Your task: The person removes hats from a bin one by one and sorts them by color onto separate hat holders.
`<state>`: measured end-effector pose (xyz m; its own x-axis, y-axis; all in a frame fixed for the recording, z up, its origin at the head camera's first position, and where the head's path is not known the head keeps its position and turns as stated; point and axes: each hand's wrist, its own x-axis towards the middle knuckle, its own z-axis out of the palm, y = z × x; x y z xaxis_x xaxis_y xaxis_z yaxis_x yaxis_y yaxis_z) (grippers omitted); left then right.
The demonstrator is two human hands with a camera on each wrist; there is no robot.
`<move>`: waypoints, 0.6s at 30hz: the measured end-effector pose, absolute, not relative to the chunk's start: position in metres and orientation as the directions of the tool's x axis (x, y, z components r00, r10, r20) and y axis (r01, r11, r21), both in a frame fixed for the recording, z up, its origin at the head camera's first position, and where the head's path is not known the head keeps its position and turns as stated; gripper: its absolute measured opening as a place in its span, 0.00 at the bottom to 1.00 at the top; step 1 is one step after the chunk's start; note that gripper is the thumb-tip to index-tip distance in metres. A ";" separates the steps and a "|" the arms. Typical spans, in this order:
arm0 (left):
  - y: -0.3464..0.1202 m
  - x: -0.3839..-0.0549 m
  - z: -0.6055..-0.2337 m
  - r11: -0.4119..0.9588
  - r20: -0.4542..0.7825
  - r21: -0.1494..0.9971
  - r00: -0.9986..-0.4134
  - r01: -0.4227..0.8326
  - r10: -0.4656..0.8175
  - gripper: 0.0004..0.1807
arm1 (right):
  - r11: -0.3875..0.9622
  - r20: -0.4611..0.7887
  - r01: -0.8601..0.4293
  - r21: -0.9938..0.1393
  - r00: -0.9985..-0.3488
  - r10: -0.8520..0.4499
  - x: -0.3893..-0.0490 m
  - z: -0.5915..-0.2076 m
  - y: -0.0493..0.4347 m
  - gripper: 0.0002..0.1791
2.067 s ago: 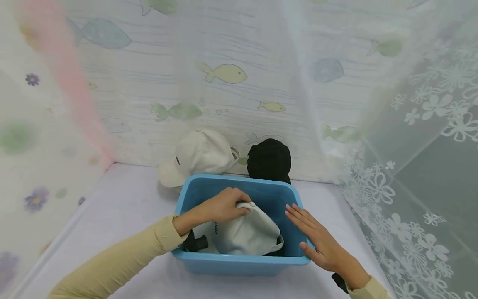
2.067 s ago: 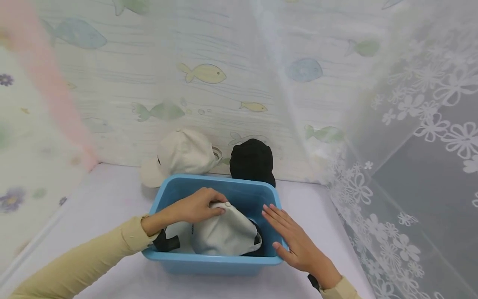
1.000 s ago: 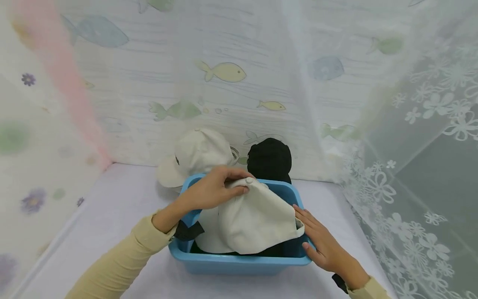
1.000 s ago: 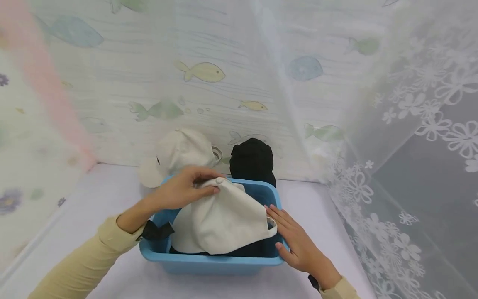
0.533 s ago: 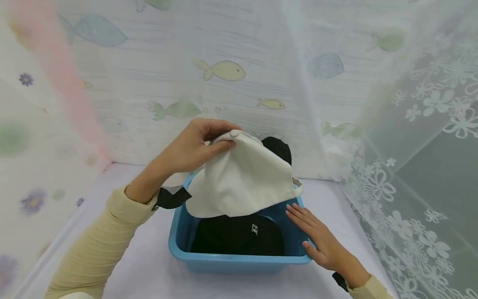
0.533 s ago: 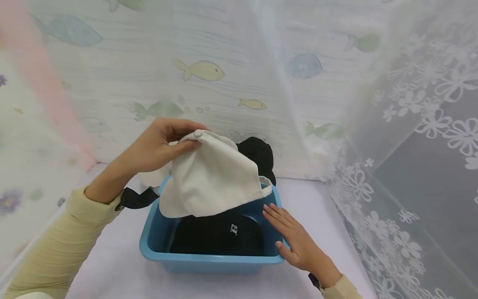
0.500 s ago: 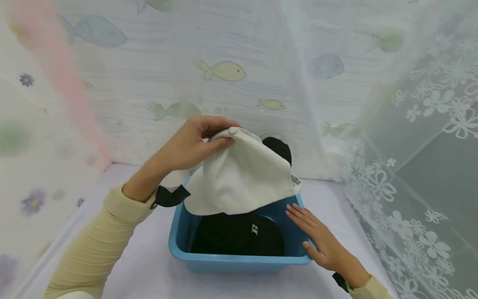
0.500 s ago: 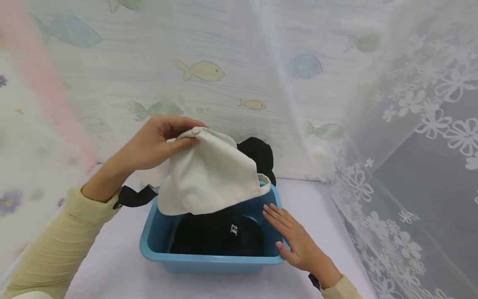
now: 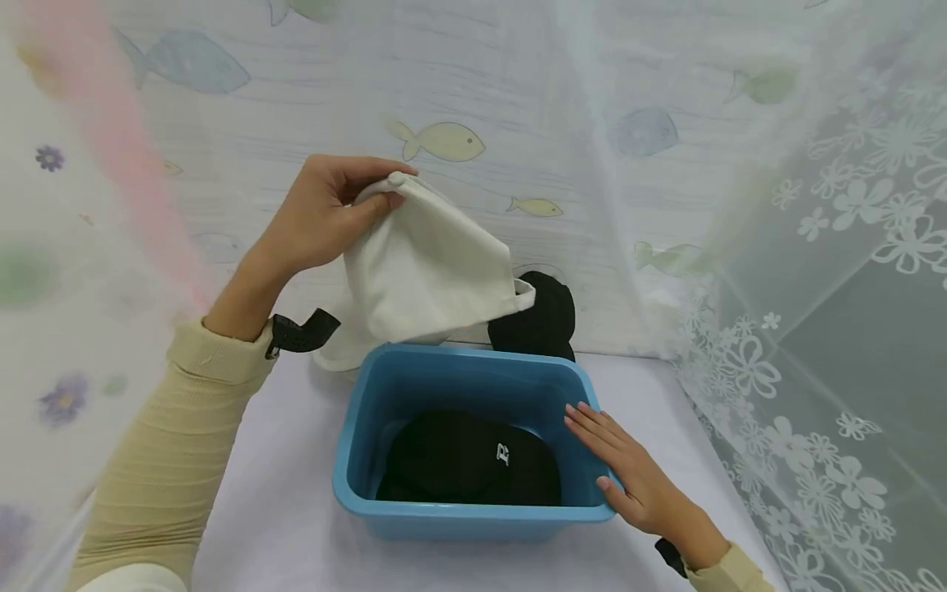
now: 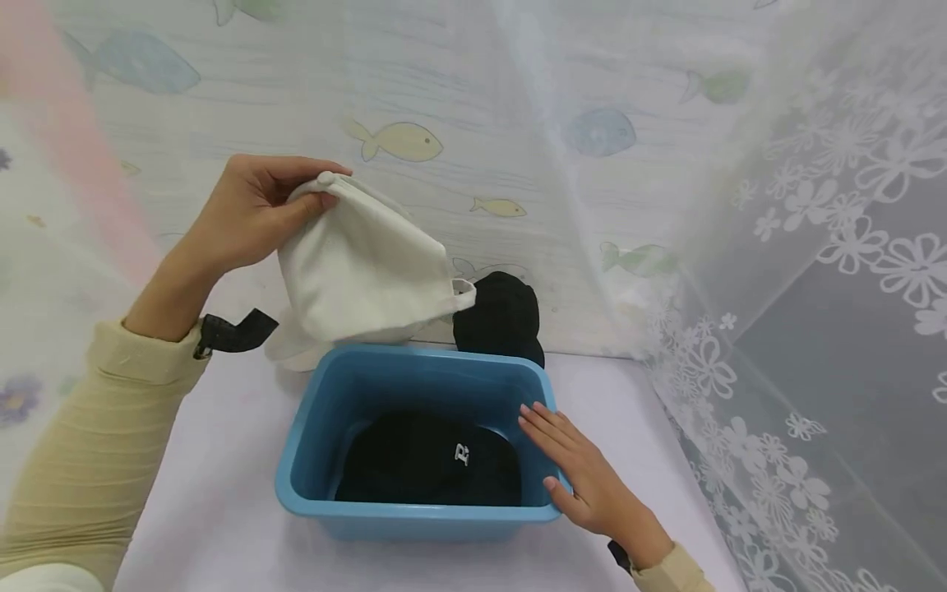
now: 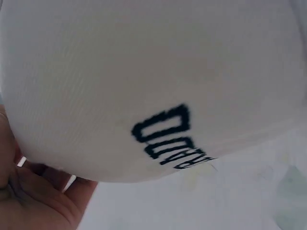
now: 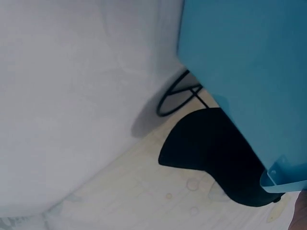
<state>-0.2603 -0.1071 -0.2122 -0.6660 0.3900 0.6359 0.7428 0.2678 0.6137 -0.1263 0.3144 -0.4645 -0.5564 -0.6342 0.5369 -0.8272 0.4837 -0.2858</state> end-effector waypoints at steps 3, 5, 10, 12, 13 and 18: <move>-0.113 -0.281 -0.223 0.292 0.659 0.608 -0.675 0.738 0.333 0.15 | 0.484 0.541 -0.826 -0.291 -0.559 -0.629 -0.127 -0.465 0.314 0.35; -0.116 -0.295 -0.233 0.302 0.668 0.615 -0.685 0.729 0.292 0.15 | 0.481 0.542 -0.826 -0.295 -0.559 -0.628 -0.127 -0.466 0.314 0.35; -0.120 -0.322 -0.262 0.307 0.661 0.657 -0.723 0.688 0.204 0.16 | 0.480 0.539 -0.824 -0.302 -0.563 -0.627 -0.125 -0.466 0.314 0.35; -0.120 -0.328 -0.273 0.326 0.650 0.665 -0.736 0.672 0.190 0.16 | 0.480 0.540 -0.823 -0.302 -0.563 -0.626 -0.124 -0.466 0.314 0.35; -0.120 -0.331 -0.278 0.338 0.643 0.667 -0.742 0.664 0.190 0.16 | 0.482 0.540 -0.822 -0.302 -0.564 -0.624 -0.123 -0.466 0.314 0.35; -0.116 -0.341 -0.304 0.417 0.606 0.644 -0.760 0.642 0.234 0.17 | 0.490 0.543 -0.816 -0.307 -0.573 -0.613 -0.121 -0.467 0.315 0.35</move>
<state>-0.3414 -0.1159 -0.3040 -0.7600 0.2343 0.6062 0.6419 0.4169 0.6436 -0.1215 0.3148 -0.4670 -0.5733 -0.6134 0.5431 -0.8156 0.4901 -0.3074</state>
